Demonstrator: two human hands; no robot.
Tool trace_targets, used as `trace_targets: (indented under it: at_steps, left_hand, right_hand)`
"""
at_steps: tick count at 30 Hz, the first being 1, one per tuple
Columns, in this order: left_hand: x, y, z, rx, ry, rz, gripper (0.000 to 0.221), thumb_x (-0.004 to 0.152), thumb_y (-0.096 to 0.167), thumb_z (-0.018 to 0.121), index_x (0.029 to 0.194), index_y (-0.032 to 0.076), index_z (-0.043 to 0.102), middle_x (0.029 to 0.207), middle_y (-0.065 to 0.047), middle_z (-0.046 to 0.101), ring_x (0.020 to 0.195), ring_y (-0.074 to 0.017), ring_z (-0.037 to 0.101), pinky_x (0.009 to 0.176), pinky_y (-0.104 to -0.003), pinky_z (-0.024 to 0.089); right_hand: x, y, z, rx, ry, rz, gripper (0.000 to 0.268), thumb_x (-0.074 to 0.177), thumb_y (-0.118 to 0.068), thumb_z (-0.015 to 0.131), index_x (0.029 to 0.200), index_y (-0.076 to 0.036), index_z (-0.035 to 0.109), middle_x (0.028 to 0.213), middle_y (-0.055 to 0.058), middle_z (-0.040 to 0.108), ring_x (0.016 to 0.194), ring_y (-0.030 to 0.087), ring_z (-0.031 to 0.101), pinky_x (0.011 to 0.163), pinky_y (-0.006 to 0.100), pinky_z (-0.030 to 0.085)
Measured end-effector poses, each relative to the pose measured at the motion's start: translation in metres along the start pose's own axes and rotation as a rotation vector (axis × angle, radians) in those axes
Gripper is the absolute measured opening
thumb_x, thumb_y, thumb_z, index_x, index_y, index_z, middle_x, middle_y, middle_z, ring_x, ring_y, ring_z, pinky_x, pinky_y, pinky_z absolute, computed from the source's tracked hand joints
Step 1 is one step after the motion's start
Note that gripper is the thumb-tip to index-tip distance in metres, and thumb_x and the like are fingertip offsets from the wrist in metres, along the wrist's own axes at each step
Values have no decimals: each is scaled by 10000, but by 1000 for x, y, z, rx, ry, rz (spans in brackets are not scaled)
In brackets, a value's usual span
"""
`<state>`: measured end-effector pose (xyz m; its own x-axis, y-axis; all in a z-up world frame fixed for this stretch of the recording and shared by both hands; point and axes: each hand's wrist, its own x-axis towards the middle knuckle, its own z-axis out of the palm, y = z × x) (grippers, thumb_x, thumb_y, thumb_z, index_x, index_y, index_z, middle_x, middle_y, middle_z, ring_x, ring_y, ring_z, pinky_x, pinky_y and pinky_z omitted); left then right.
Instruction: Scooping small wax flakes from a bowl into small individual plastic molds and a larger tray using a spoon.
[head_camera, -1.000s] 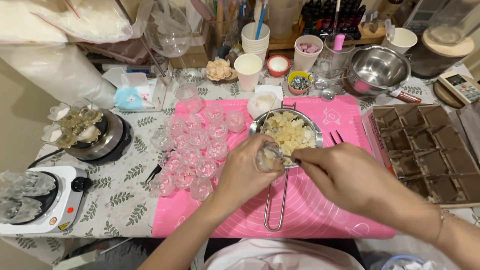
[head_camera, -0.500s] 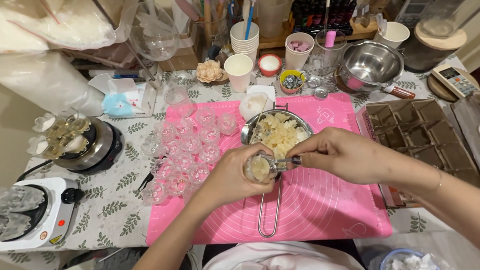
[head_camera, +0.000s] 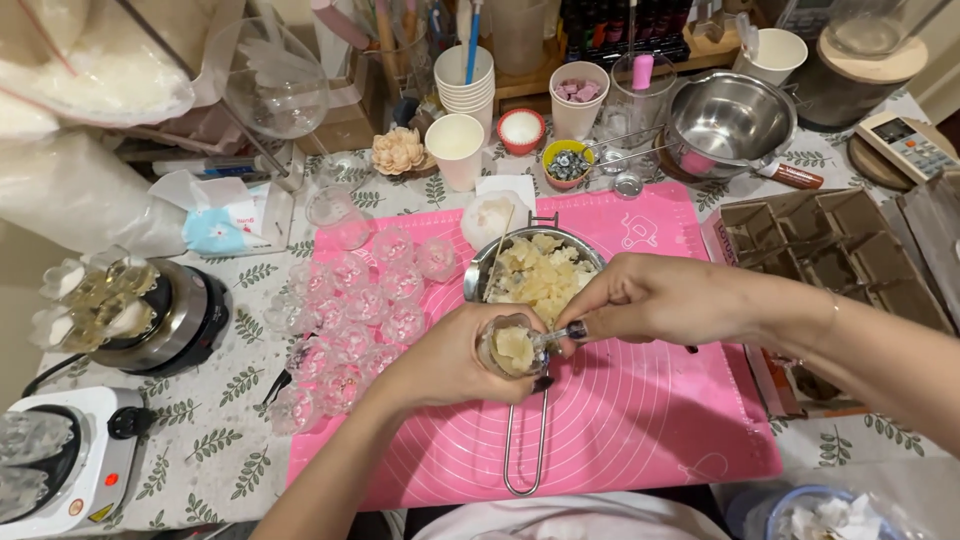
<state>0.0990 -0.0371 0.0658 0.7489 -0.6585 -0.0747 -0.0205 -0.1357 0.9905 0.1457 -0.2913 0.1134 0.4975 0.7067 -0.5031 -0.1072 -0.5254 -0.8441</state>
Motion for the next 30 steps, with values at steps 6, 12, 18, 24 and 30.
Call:
trace_targets:
  at_steps: [6,12,18,24,30]
  left_hand:
    - [8,11,-4,-22,-1,-129,353,693,86,767,1038,61,694,898,55,706,814,-28,614,750,-221,540]
    - [14,11,-7,-53,-35,-155,384,697,87,766,1071,55,690,878,55,660,800,-33,598,729,-217,527]
    - [18,-6,-4,-143,-1,-168,368,733,72,778,1086,44,681,909,47,651,832,-39,587,739,-217,516]
    - [23,-3,-4,-152,45,-212,385,732,66,781,1103,38,680,924,31,661,830,-63,600,731,-236,522]
    - [27,15,-13,337,219,-117,490,659,259,878,1072,74,690,912,-38,778,829,-110,751,792,-274,608]
  right_hand:
    - [9,16,-18,172,-36,6,286,919,-131,655,1104,5,826,659,-21,655,526,46,394,463,242,298]
    - [17,21,-35,177,-120,-28,274,928,-104,658,1097,37,821,720,19,719,550,60,435,494,242,342]
    - [22,26,-39,225,-140,-16,274,928,-107,655,1108,29,810,658,17,673,533,75,429,494,256,349]
    - [27,35,-50,296,-182,-39,272,955,-105,631,1088,56,804,616,-6,585,528,75,390,503,251,329]
    - [30,24,-47,42,-130,-345,286,1012,-155,571,1166,-1,757,951,32,795,854,83,695,787,289,557]
